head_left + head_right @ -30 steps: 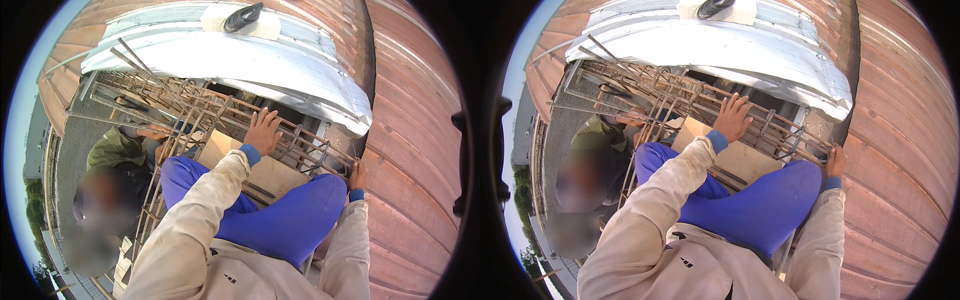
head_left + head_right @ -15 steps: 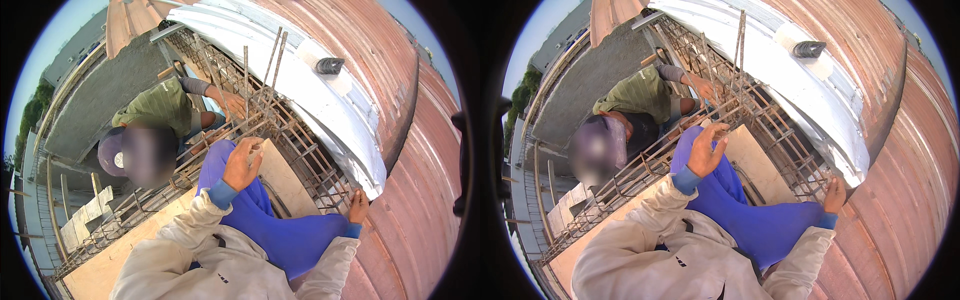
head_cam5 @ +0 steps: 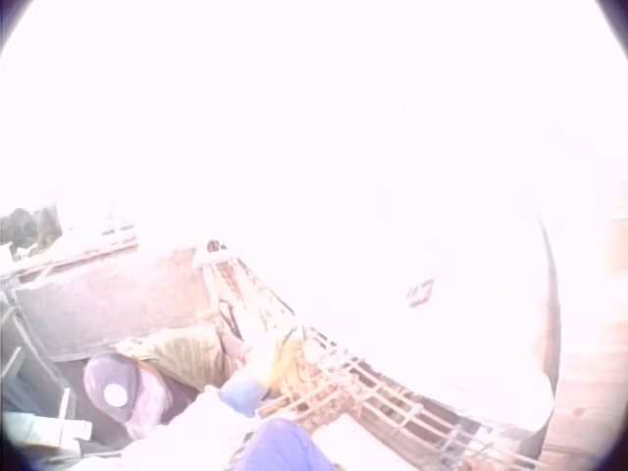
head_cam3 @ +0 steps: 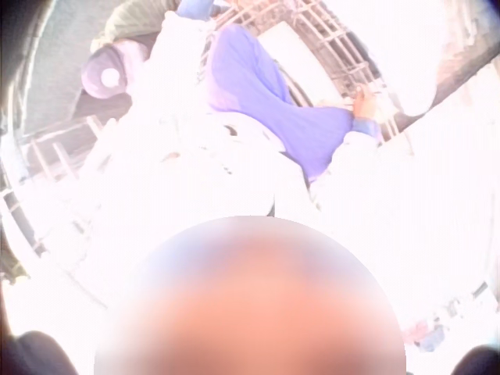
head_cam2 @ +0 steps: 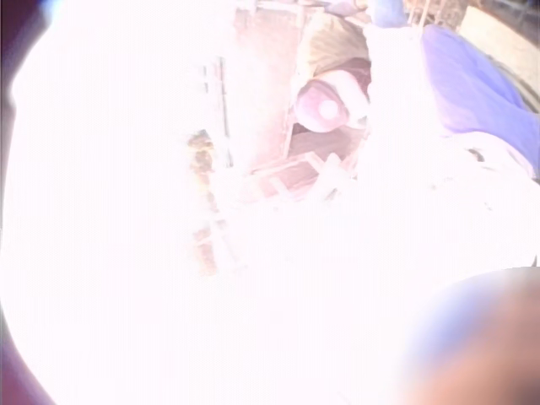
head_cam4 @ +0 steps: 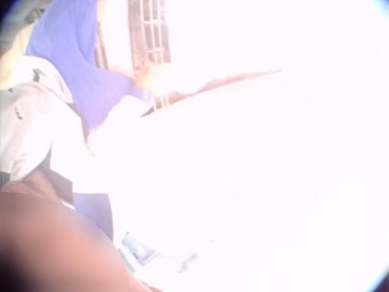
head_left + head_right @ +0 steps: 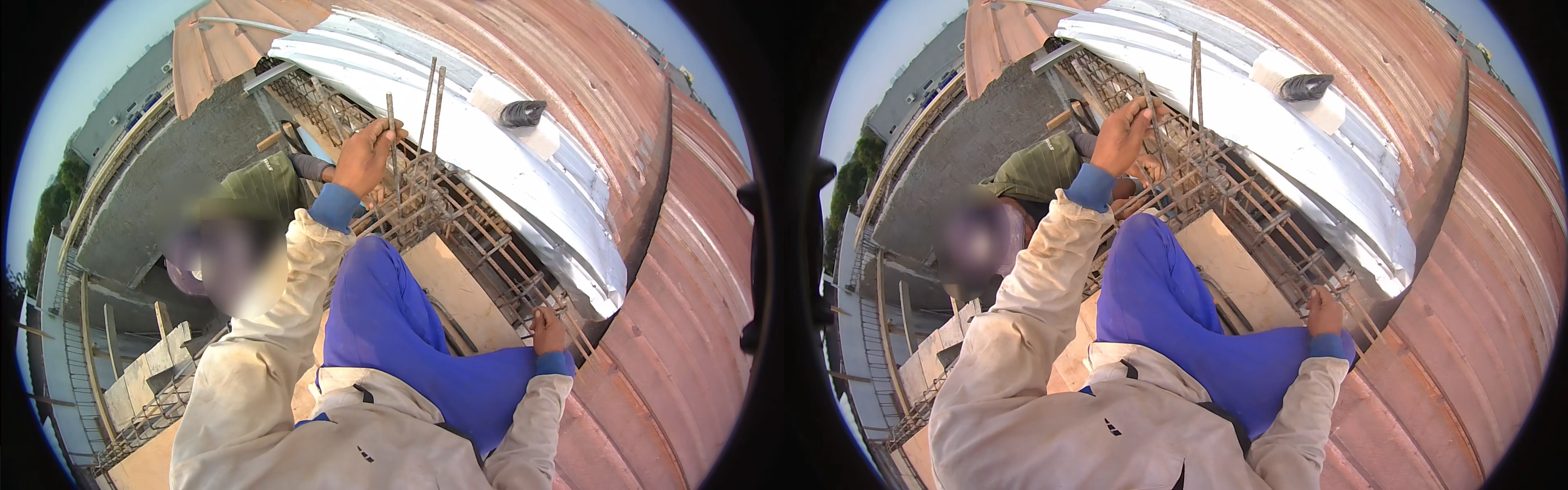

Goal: The person uses a crowbar to pry and adjust metal rebar within a roof framework, then ties the rebar intersections with wire. A coworker assists by holding the structure and handing materials.

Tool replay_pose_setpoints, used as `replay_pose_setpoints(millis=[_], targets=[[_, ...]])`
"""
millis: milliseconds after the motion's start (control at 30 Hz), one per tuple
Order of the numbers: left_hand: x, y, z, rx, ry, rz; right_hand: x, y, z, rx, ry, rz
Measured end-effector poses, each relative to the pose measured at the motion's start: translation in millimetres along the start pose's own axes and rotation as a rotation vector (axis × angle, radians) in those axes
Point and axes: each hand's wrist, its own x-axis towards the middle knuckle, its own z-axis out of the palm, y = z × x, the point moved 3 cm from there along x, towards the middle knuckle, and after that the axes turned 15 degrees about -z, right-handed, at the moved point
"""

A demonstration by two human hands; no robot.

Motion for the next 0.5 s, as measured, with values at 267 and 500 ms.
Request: replay_pose_setpoints(millis=[267, 500], targets=[[13, 12, 1, 0.231, 0.092, -0.054, 1, 3, 5, -0.076, -0.051, -0.004], [-24, -21, -26, 0.095, 0.619, 0.076, 8, 6, 9, -0.03, -0.079, 0.068]])
